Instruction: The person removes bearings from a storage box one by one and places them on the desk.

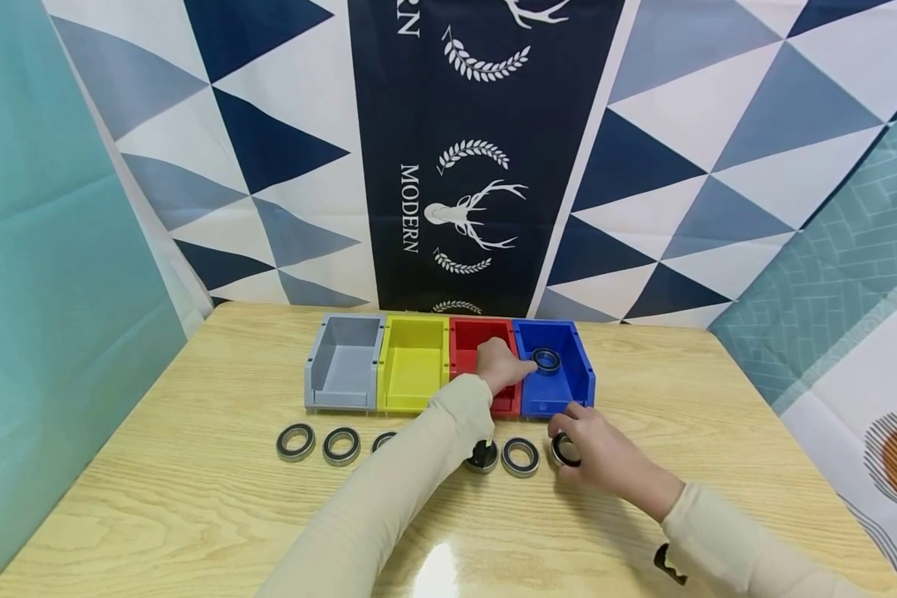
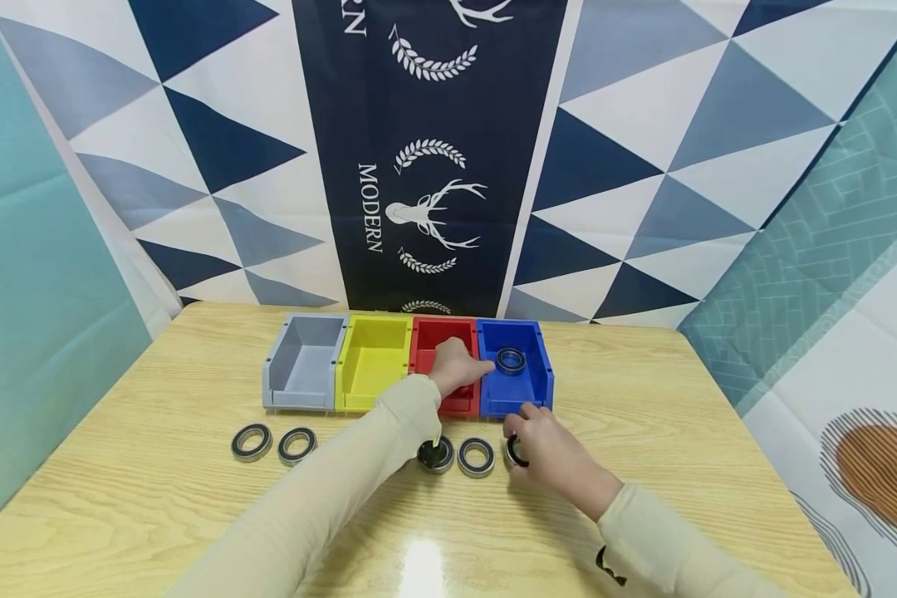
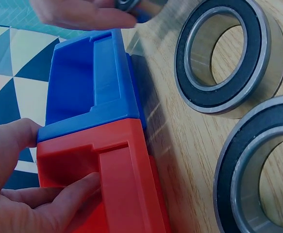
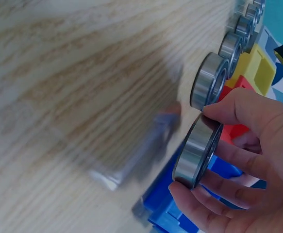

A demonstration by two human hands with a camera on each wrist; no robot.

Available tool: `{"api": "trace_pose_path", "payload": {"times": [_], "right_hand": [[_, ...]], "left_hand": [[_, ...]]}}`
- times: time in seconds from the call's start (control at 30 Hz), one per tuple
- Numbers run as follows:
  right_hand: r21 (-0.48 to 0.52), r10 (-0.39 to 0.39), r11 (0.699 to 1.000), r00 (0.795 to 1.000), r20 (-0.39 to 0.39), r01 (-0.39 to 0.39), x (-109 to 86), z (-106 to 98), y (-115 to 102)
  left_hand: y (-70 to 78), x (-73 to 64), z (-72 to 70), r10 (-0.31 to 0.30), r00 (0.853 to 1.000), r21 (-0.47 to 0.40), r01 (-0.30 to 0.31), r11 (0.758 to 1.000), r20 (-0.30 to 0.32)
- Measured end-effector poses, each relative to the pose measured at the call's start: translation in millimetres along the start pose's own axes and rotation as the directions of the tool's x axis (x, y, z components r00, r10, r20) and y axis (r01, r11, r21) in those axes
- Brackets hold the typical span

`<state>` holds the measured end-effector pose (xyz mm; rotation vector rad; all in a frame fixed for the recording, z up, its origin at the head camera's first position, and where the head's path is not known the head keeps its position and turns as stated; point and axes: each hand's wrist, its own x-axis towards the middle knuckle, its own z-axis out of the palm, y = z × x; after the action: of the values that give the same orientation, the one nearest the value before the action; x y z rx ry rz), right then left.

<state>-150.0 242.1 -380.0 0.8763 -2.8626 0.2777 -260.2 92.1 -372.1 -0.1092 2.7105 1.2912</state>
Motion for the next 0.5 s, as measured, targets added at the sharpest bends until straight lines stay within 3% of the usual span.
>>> {"api": "trace_pose_path", "payload": {"times": [0.5], "right_hand": [[0.074, -0.035, 0.997, 0.998, 0.054, 0.031, 2.4, 6.5, 1.8]], "left_hand": [[1.9, -5.2, 0.6, -0.008, 1.000, -0.011, 0.008, 1.000, -0.014]]}}
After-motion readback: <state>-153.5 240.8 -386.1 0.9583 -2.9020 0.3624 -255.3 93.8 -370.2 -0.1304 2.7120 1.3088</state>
